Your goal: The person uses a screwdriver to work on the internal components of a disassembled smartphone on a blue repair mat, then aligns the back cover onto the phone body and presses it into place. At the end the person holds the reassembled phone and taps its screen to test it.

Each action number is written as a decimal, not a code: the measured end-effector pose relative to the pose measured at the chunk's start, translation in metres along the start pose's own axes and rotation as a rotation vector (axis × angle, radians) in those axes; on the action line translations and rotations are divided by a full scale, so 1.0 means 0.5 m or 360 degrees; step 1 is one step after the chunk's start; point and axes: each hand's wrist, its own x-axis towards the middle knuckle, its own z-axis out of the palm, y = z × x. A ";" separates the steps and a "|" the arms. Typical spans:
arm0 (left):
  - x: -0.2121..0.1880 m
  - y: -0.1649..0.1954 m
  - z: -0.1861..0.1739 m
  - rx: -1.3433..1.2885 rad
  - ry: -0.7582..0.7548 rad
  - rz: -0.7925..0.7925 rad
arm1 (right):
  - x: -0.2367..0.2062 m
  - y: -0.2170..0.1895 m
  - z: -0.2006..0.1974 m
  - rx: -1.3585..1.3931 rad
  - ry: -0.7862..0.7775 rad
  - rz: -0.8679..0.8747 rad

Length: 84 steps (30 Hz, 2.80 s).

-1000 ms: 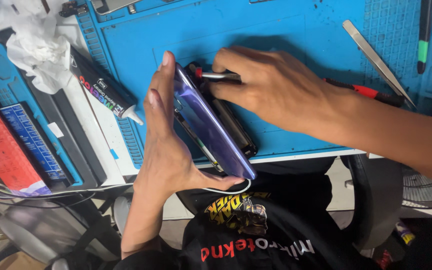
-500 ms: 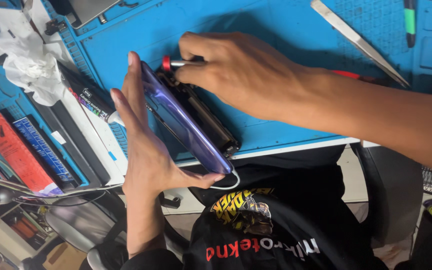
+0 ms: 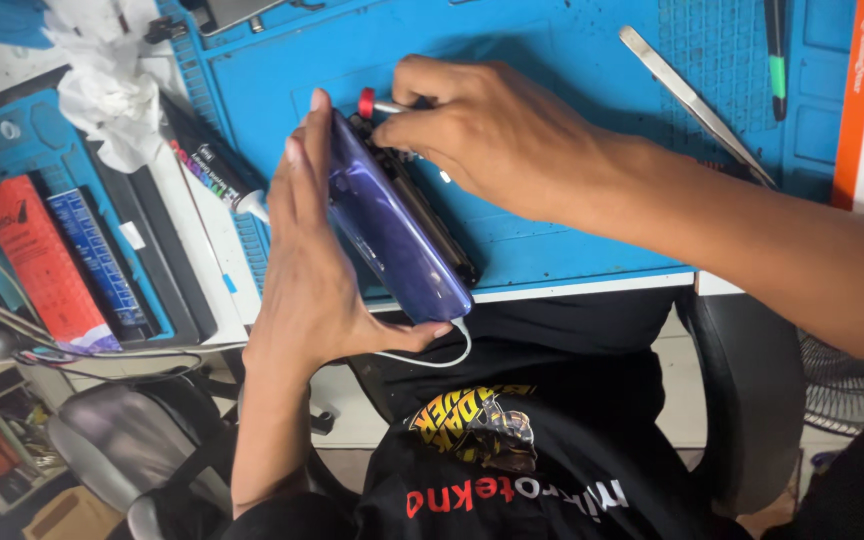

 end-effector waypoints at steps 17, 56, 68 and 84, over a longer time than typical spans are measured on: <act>-0.020 -0.037 -0.041 -0.0253 0.0206 0.0268 | 0.032 -0.042 -0.023 -0.0087 -0.0134 0.0050; -0.022 -0.041 0.014 -0.0235 0.0229 0.0211 | 0.024 -0.032 -0.013 -0.0136 -0.0132 0.0030; -0.016 -0.038 0.025 -0.0239 0.0155 0.0186 | 0.010 -0.020 -0.014 -0.0200 -0.0118 -0.0104; -0.013 -0.033 0.022 -0.0307 0.0151 0.0169 | 0.003 -0.020 -0.022 -0.0448 -0.0172 -0.0240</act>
